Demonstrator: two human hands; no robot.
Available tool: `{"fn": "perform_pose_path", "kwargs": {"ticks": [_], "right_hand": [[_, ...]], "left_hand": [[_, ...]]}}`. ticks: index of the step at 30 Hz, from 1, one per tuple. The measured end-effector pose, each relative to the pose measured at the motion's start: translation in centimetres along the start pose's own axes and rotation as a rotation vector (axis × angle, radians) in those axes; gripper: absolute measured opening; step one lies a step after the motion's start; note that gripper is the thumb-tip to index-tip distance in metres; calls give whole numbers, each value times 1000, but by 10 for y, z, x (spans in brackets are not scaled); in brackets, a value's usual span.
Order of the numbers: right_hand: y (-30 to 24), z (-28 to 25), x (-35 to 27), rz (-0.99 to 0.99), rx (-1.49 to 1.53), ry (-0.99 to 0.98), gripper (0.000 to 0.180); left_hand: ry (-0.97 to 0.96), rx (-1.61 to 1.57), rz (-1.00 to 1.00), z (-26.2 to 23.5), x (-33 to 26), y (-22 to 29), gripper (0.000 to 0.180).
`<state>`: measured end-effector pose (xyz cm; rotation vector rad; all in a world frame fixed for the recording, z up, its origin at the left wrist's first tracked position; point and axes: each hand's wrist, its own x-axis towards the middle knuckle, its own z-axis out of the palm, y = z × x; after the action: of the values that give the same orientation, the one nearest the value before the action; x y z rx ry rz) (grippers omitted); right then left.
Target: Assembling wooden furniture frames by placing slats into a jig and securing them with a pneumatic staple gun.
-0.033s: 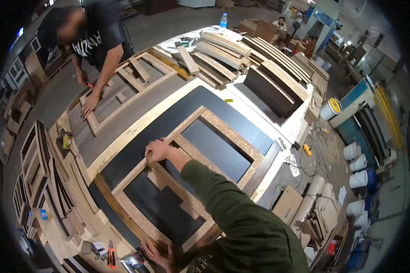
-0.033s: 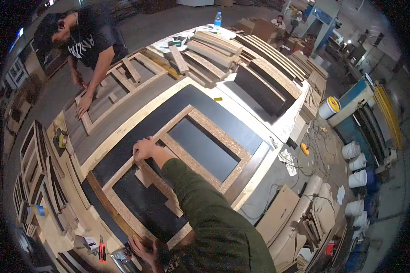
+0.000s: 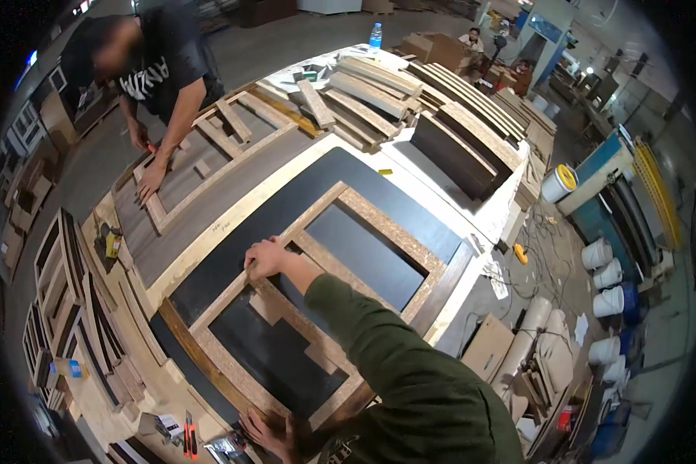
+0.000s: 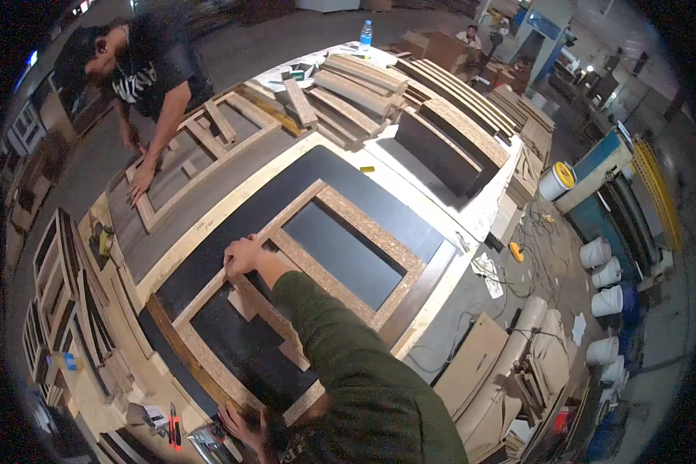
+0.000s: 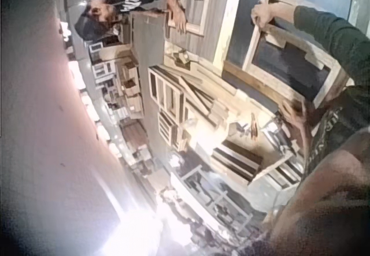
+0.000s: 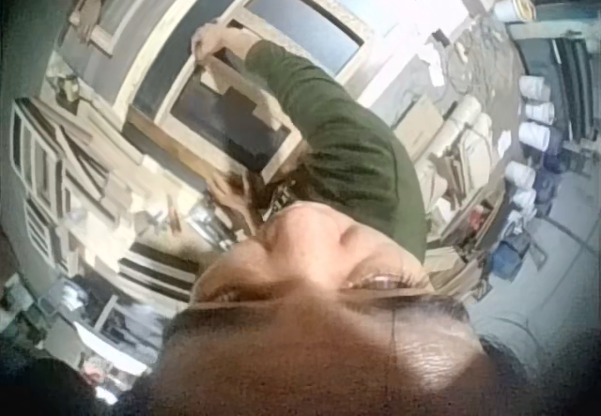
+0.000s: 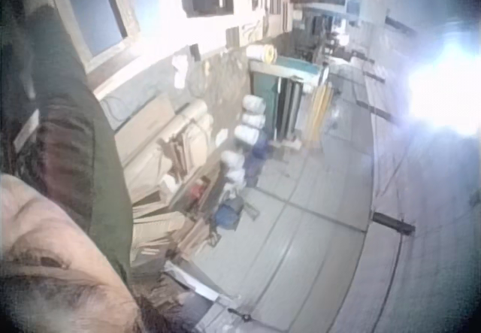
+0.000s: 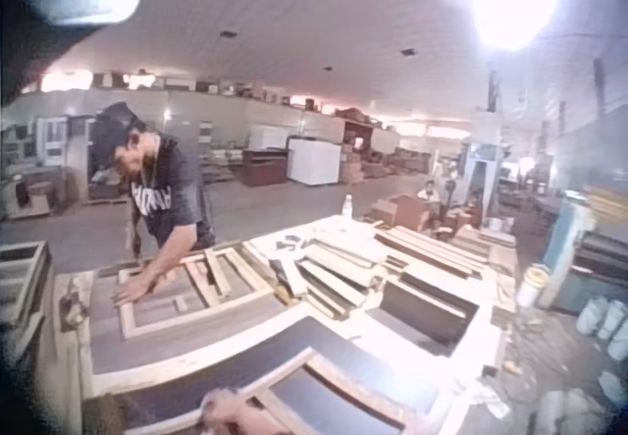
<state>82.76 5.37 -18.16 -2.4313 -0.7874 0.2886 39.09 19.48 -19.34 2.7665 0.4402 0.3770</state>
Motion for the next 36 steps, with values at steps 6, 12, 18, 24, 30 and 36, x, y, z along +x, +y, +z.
{"fn": "perform_pose_path", "kwargs": {"ticks": [6,12,18,24,30,36], "right_hand": [[-7,6,3,17,3,17,24],[2,-3,1,70,11,-21,23],[-5,-1,18,37,-17,-115,30],[46,30,10,-488,-148,93,47],[0,-17,8,-12,50,-173,27],[27,0,25,-121,273,-194,23]], "left_hand": [[0,95,-8,10,-6,-19,86],[-66,37,-41,9,-6,-11,87],[-3,-16,-78,1,3,-5,90],[-59,-192,-202,-26,5,8,78],[-6,-180,-194,-10,-5,9,86],[-59,-178,-255,-15,-10,27,87]]}}
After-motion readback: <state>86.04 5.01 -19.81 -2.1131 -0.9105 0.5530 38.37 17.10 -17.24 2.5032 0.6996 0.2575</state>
